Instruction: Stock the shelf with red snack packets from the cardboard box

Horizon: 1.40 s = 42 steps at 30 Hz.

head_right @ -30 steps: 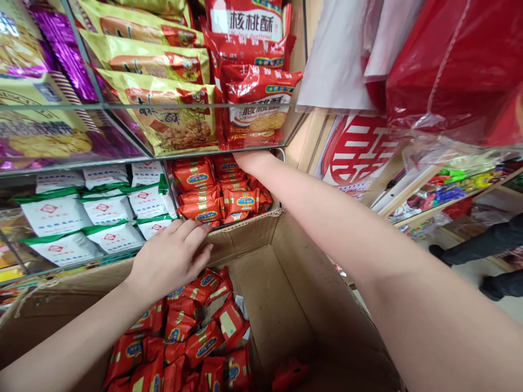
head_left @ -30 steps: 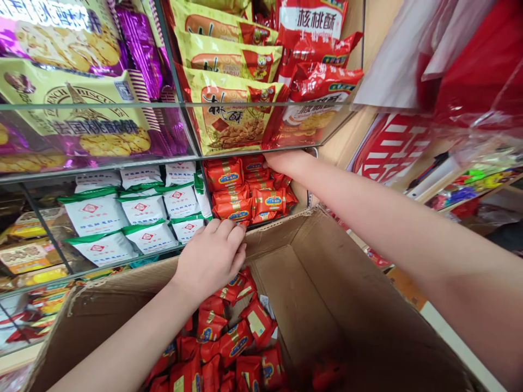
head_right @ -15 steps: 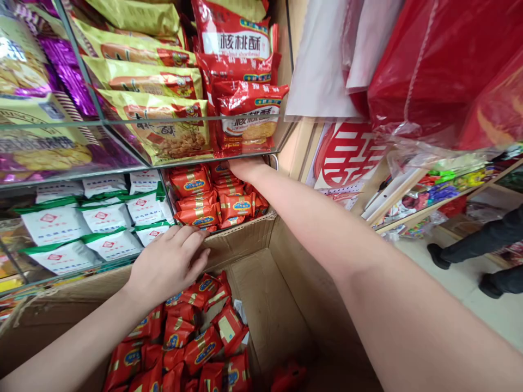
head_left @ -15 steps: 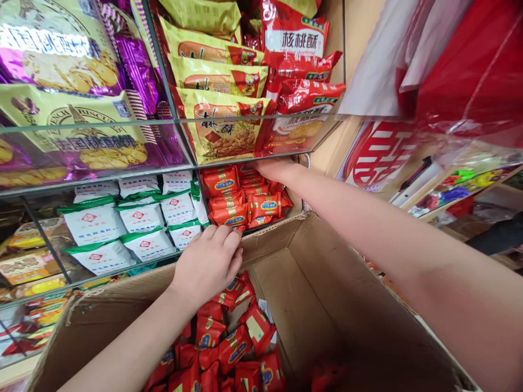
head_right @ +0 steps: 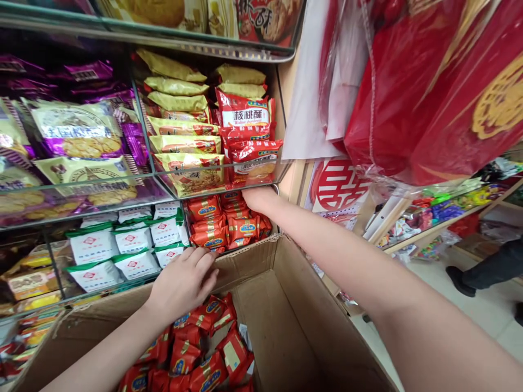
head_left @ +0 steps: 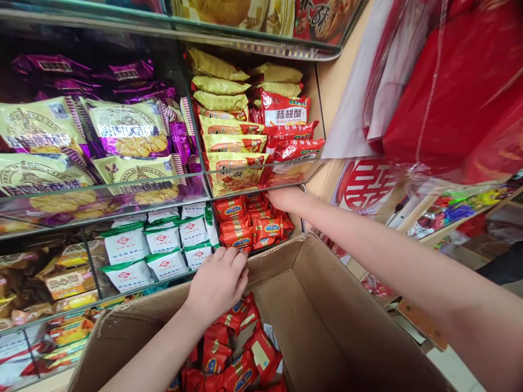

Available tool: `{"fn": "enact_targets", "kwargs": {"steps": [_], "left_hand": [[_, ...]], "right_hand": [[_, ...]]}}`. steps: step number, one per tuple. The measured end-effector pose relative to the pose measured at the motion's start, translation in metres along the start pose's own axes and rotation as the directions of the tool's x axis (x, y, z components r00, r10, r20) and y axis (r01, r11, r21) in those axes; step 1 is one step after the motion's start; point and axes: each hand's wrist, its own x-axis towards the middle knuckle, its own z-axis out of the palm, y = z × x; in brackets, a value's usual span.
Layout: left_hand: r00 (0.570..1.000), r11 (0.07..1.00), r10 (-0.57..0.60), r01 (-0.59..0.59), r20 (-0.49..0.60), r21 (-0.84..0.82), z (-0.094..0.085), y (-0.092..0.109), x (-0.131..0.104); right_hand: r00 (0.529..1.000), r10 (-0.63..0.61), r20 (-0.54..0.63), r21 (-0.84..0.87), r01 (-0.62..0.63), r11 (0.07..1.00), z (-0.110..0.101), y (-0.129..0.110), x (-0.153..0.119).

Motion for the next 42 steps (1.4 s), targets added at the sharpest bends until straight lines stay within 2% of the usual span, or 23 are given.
{"fn": "enact_targets", "kwargs": {"steps": [3, 6, 10, 12, 17, 21, 24, 27, 29, 32, 34, 37, 39, 42], "left_hand": [[1.000, 1.000, -0.002, 0.002, 0.002, -0.004, 0.000, 0.000, 0.000], [1.000, 1.000, -0.006, 0.006, -0.003, 0.002, 0.000, 0.000, 0.000], [1.000, 1.000, -0.014, 0.014, -0.019, 0.010, -0.001, 0.001, -0.002], [1.000, 1.000, -0.013, 0.013, -0.025, 0.012, -0.001, 0.001, -0.003], [1.000, 1.000, -0.015, 0.015, -0.024, 0.019, -0.003, 0.000, -0.002], [0.999, 1.000, -0.014, 0.015, -0.052, 0.018, -0.002, 0.000, -0.001], [0.996, 1.000, 0.004, -0.004, -0.086, -0.007, -0.005, 0.002, -0.001], [0.992, 0.991, 0.058, -0.070, -0.112, -0.112, -0.015, 0.004, 0.004], [0.986, 0.976, 0.100, -0.123, -0.132, -0.181, -0.024, 0.006, 0.020], [0.974, 0.962, 0.170, -0.198, -0.152, -0.187, -0.032, 0.009, 0.065], [0.967, 0.956, 0.217, -0.238, -0.132, -0.170, -0.031, 0.010, 0.105], [0.966, 0.957, 0.257, -0.260, -0.040, -0.131, -0.020, 0.010, 0.156], [0.966, 0.960, 0.260, -0.257, 0.010, -0.113, -0.012, 0.009, 0.177], [0.966, 0.966, 0.251, -0.246, 0.063, -0.078, -0.004, 0.005, 0.188]], "right_hand": [[0.999, -0.049, 0.002, -0.066, 0.049, 0.997, 0.000, -0.005, -0.026], [0.991, -0.118, 0.069, -0.160, 0.128, 0.979, 0.004, -0.010, -0.044], [0.992, -0.101, 0.080, -0.190, 0.114, 0.975, 0.004, -0.018, -0.059], [0.993, -0.102, 0.061, -0.147, 0.110, 0.983, 0.002, -0.022, -0.070], [0.978, -0.205, -0.030, 0.069, 0.207, 0.976, 0.003, -0.030, -0.114], [0.985, -0.164, -0.047, 0.172, 0.169, 0.971, 0.008, -0.028, -0.147], [0.988, -0.155, -0.004, 0.225, 0.152, 0.962, 0.012, -0.025, -0.158], [0.992, -0.126, -0.007, 0.270, 0.123, 0.955, 0.014, -0.024, -0.160], [0.992, -0.122, -0.027, 0.286, 0.124, 0.950, 0.015, -0.024, -0.159], [0.989, -0.126, -0.075, 0.285, 0.142, 0.948, 0.017, -0.024, -0.160], [0.987, -0.127, -0.103, 0.278, 0.151, 0.949, 0.019, -0.023, -0.160], [0.983, -0.127, -0.132, 0.281, 0.160, 0.946, 0.022, -0.021, -0.162], [0.981, -0.123, -0.152, 0.288, 0.163, 0.943, 0.022, -0.019, -0.163], [0.977, -0.120, -0.176, 0.299, 0.169, 0.939, 0.022, -0.015, -0.164]]}}
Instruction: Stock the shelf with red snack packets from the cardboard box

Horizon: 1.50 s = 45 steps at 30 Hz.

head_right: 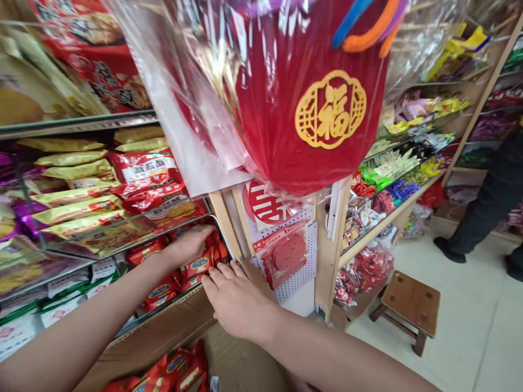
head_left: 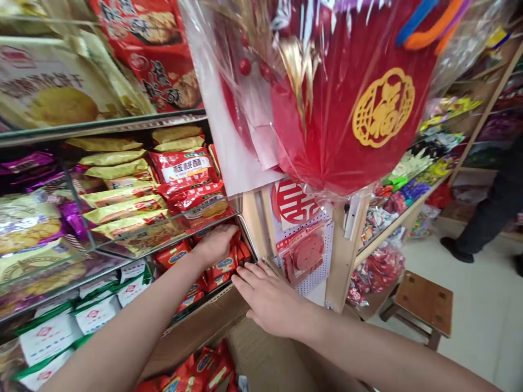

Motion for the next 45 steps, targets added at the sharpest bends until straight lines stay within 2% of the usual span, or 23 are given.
{"fn": "enact_targets", "kwargs": {"steps": [5, 10, 16, 20, 24, 29, 34, 42, 45], "left_hand": [[0.999, 0.998, -0.017, 0.014, 0.047, 0.054, -0.001, -0.001, -0.004], [0.994, 0.990, -0.110, 0.108, 0.017, 0.085, 0.002, 0.006, -0.012], [0.989, 0.988, -0.150, 0.150, -0.001, 0.042, 0.008, 0.003, -0.011], [0.965, 0.965, -0.263, 0.263, -0.018, 0.020, 0.009, -0.002, -0.008], [0.939, 0.940, -0.342, 0.342, 0.030, 0.013, 0.004, -0.001, -0.007], [0.934, 0.936, -0.349, 0.351, 0.078, -0.007, -0.002, 0.003, -0.006], [0.940, 0.946, -0.323, 0.322, 0.107, 0.029, 0.003, 0.002, -0.004], [0.878, 0.873, -0.479, 0.475, 0.012, 0.108, 0.007, 0.013, 0.003], [0.861, 0.855, -0.509, 0.505, 0.009, 0.119, 0.010, 0.019, 0.005]], "right_hand": [[1.000, 0.003, -0.017, 0.014, -0.002, 1.000, -0.003, 0.004, 0.000], [0.999, -0.015, -0.029, 0.006, 0.016, 1.000, -0.004, 0.005, -0.001], [0.999, -0.010, -0.033, 0.002, 0.010, 1.000, -0.003, 0.005, -0.002], [0.999, -0.008, -0.035, 0.009, 0.009, 1.000, -0.001, 0.005, -0.001], [0.999, -0.001, -0.038, 0.011, 0.001, 1.000, 0.001, 0.005, 0.001], [1.000, -0.005, -0.031, 0.013, 0.006, 1.000, 0.001, 0.005, 0.000], [1.000, 0.002, -0.014, 0.010, -0.001, 1.000, 0.000, 0.004, 0.000], [1.000, -0.003, -0.030, -0.011, 0.002, 1.000, -0.002, 0.005, 0.000], [1.000, -0.003, -0.028, -0.007, 0.003, 1.000, -0.003, 0.006, -0.001]]}}
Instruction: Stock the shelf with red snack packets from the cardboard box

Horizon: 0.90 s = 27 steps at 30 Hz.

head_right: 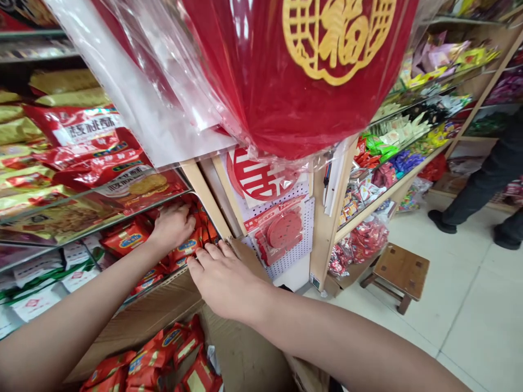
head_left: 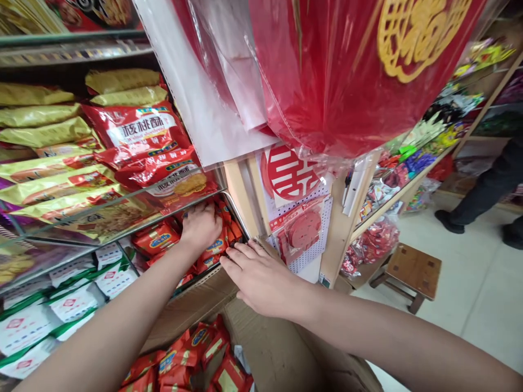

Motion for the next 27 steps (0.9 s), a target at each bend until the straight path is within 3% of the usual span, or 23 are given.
{"fn": "enact_targets", "kwargs": {"steps": [6, 10, 12, 15, 17, 19, 21, 22, 23, 25, 27], "left_hand": [[0.998, 0.999, -0.045, 0.045, 0.035, 0.008, -0.002, 0.002, 0.008], [0.997, 1.000, -0.008, 0.009, 0.077, -0.014, -0.009, 0.004, 0.014], [0.997, 0.999, 0.022, -0.019, 0.079, -0.033, -0.017, 0.004, 0.005], [0.993, 0.990, 0.107, -0.102, 0.044, -0.101, -0.032, -0.003, -0.034], [0.971, 0.939, 0.236, -0.238, -0.039, -0.250, -0.041, -0.013, -0.074], [0.926, 0.861, 0.377, -0.344, 0.016, -0.374, -0.047, -0.025, -0.118], [0.842, 0.769, 0.536, -0.458, 0.059, -0.446, -0.049, -0.036, -0.157], [0.819, 0.743, 0.570, -0.481, 0.064, -0.466, -0.048, -0.041, -0.172], [0.826, 0.728, 0.563, -0.476, 0.033, -0.493, -0.047, -0.045, -0.184], [0.847, 0.729, 0.530, -0.426, 0.047, -0.536, -0.042, -0.050, -0.198], [0.867, 0.753, 0.484, -0.342, 0.121, -0.562, -0.036, -0.053, -0.203]], "right_hand": [[1.000, 0.004, -0.002, 0.004, -0.004, 1.000, 0.000, 0.000, 0.000], [1.000, -0.006, 0.003, 0.010, 0.006, 1.000, 0.002, 0.000, 0.000], [1.000, -0.008, 0.001, 0.017, 0.008, 1.000, 0.005, 0.001, 0.000], [1.000, -0.019, 0.010, 0.019, 0.019, 1.000, 0.008, 0.004, -0.001], [0.999, -0.030, 0.014, 0.005, 0.030, 1.000, 0.005, 0.003, 0.000], [0.998, -0.060, -0.002, -0.031, 0.060, 0.998, -0.003, -0.002, 0.002], [0.991, -0.131, 0.004, -0.070, 0.131, 0.989, -0.012, -0.014, 0.005], [0.983, -0.183, 0.034, -0.076, 0.185, 0.980, -0.016, -0.022, 0.007], [0.967, -0.237, 0.094, -0.065, 0.243, 0.968, -0.017, -0.031, 0.010], [0.896, -0.327, 0.299, 0.018, 0.337, 0.941, -0.010, -0.053, 0.017], [0.752, -0.345, 0.562, 0.109, 0.347, 0.932, 0.013, -0.074, 0.025]]}}
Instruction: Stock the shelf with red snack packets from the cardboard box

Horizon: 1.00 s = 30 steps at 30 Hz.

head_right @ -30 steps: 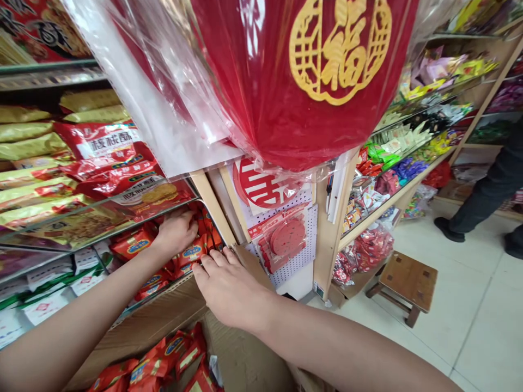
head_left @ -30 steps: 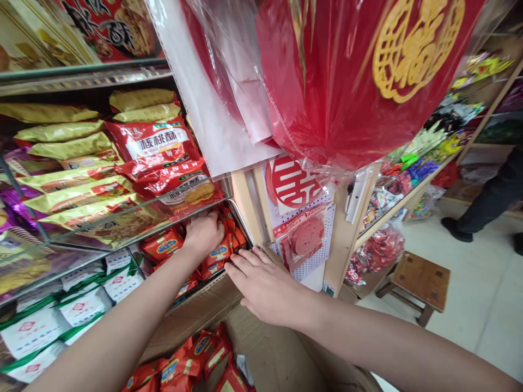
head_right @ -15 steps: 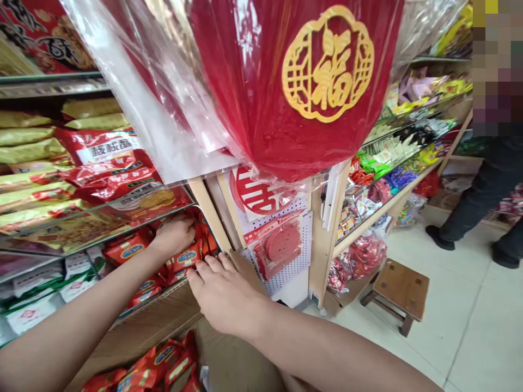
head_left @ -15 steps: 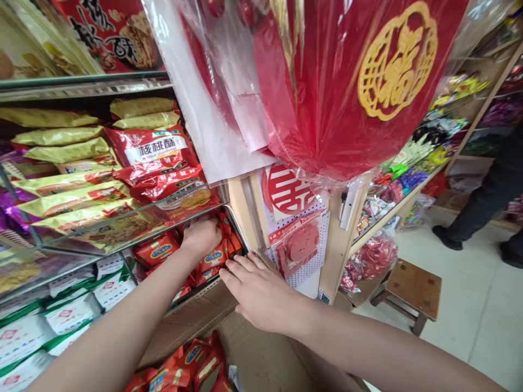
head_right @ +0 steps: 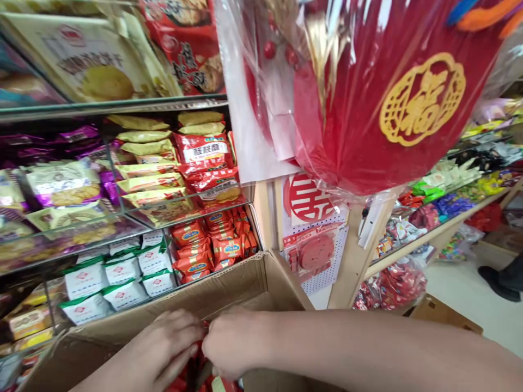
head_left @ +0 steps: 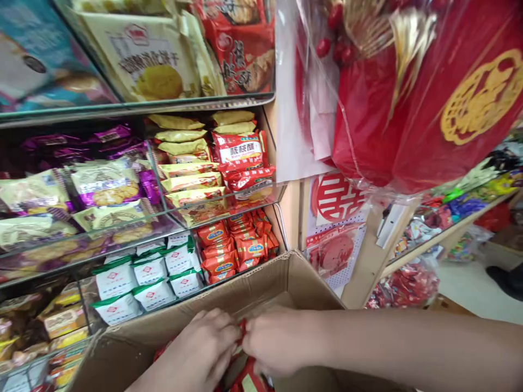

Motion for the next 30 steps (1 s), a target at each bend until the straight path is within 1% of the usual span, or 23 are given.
{"fn": "enact_targets", "kwargs": {"steps": [1, 2, 3, 4, 6, 9, 11, 14, 15, 17, 19, 22, 23, 24, 25, 26, 27, 28, 30], "left_hand": [[0.999, 0.999, -0.039, 0.040, 0.027, -0.014, 0.002, -0.003, -0.001], [0.996, 0.996, -0.079, 0.080, 0.039, -0.025, 0.004, -0.007, -0.001], [0.992, 0.992, -0.118, 0.120, 0.040, -0.036, 0.006, -0.011, -0.002], [0.987, 0.986, -0.155, 0.157, 0.037, -0.053, 0.008, -0.015, -0.003], [0.976, 0.970, -0.216, 0.219, 0.038, -0.106, 0.011, -0.024, -0.008], [0.955, 0.934, -0.292, 0.298, 0.062, -0.198, 0.014, -0.036, -0.018], [0.938, 0.903, -0.339, 0.347, 0.076, -0.255, 0.016, -0.043, -0.023], [0.919, 0.859, -0.382, 0.391, 0.094, -0.331, 0.017, -0.050, -0.027], [0.916, 0.850, -0.388, 0.397, 0.100, -0.345, 0.017, -0.052, -0.028], [0.911, 0.838, -0.395, 0.410, 0.118, -0.359, 0.017, -0.053, -0.028], [0.905, 0.826, -0.403, 0.423, 0.134, -0.373, 0.016, -0.053, -0.027], [0.904, 0.786, -0.402, 0.423, 0.148, -0.450, 0.013, -0.049, -0.024], [0.905, 0.765, -0.398, 0.419, 0.152, -0.489, 0.011, -0.046, -0.023], [0.906, 0.740, -0.393, 0.413, 0.156, -0.532, 0.010, -0.044, -0.022], [0.910, 0.713, -0.385, 0.400, 0.155, -0.576, 0.008, -0.041, -0.020], [0.915, 0.686, -0.376, 0.381, 0.146, -0.620, 0.006, -0.038, -0.019], [0.924, 0.661, -0.360, 0.350, 0.129, -0.664, 0.004, -0.035, -0.018], [0.936, 0.633, -0.336, 0.308, 0.106, -0.710, 0.002, -0.032, -0.017], [0.951, 0.553, -0.302, 0.233, 0.068, -0.800, -0.001, -0.026, -0.014]], "right_hand": [[0.988, 0.015, 0.151, 0.023, -0.019, 1.000, 0.010, -0.006, 0.015], [0.963, 0.030, 0.268, 0.033, -0.041, 0.999, 0.022, -0.011, 0.029], [0.938, 0.040, 0.343, 0.031, -0.054, 0.998, 0.035, -0.015, 0.043], [0.926, 0.055, 0.374, 0.031, -0.072, 0.997, 0.050, -0.018, 0.054], [0.933, 0.064, 0.354, 0.075, -0.097, 0.992, 0.078, -0.022, 0.068], [0.942, 0.131, 0.308, 0.061, -0.157, 0.986, 0.113, -0.025, 0.071], [0.931, 0.162, 0.327, 0.013, -0.175, 0.984, 0.128, -0.026, 0.070], [0.874, 0.188, 0.449, -0.056, -0.182, 0.982, 0.135, -0.023, 0.071], [0.862, 0.199, 0.467, -0.071, -0.188, 0.980, 0.135, -0.022, 0.072], [0.866, 0.220, 0.449, -0.061, -0.216, 0.975, 0.131, -0.019, 0.072], [0.871, 0.220, 0.440, 0.009, -0.249, 0.968, 0.121, -0.017, 0.070], [0.852, 0.184, 0.490, 0.106, -0.267, 0.958, 0.093, -0.014, 0.062], [0.854, 0.173, 0.491, 0.111, -0.259, 0.960, 0.080, -0.011, 0.058], [0.865, 0.165, 0.473, 0.117, -0.247, 0.962, 0.066, -0.009, 0.053], [0.894, 0.161, 0.419, 0.139, -0.238, 0.961, 0.051, -0.005, 0.047], [0.925, 0.170, 0.338, 0.186, -0.243, 0.952, 0.037, 0.000, 0.041], [0.958, 0.183, 0.222, 0.283, -0.243, 0.928, 0.023, 0.005, 0.034], [0.973, 0.221, 0.067, 0.429, -0.228, 0.874, 0.010, 0.010, 0.027], [0.951, 0.290, -0.107, 0.695, -0.137, 0.706, -0.008, 0.019, 0.017]]}}
